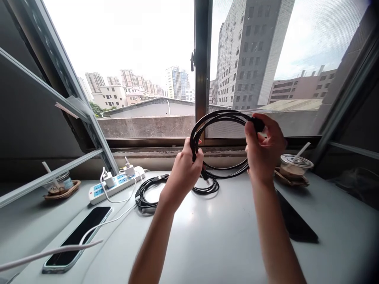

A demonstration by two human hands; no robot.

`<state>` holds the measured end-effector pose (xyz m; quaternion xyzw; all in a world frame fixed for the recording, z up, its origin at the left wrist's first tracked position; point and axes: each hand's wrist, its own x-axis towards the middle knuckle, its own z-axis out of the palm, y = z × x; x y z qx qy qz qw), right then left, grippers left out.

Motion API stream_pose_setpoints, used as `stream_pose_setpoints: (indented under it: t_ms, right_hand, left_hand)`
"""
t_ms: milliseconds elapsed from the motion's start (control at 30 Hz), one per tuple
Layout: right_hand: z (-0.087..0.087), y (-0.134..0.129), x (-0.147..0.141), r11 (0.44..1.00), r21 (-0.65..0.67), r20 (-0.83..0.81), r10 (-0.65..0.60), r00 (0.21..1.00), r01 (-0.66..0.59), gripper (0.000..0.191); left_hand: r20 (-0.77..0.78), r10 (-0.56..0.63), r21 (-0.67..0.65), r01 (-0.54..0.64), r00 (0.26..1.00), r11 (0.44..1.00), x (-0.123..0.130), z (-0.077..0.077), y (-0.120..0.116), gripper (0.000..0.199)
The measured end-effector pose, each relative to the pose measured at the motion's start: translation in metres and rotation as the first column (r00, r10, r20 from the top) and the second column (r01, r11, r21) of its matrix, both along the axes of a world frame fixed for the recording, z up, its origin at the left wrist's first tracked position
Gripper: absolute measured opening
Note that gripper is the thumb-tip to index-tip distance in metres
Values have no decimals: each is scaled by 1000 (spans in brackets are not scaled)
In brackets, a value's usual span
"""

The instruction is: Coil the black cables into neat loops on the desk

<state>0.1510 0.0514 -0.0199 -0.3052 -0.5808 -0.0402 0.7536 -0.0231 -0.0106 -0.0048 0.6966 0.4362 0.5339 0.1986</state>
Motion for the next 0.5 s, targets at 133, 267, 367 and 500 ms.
stream_pose_setpoints:
  t_ms: [133, 267, 367, 500]
  right_hand:
    - [7, -10, -6, 994, -101, -117, 33, 993, -45, 27]
    - [4, -12, -1, 928, -372, 88, 64, 994, -27, 34]
    - [-2, -7, 9, 715, -699, 307, 297, 904, 2, 47]
    - [-12, 8, 15, 461, -888, 309, 598, 740, -2, 45]
  left_hand:
    - [-72, 32, -49, -36, 997, 998, -5, -3, 8, 26]
    - [-148, 73, -137, -93, 986, 986, -11, -8, 23, 28]
    - [-166, 152, -156, -178, 974, 972, -14, -9, 34, 27]
    - [-140, 211, -50, -220, 967, 974, -12, -6, 37, 34]
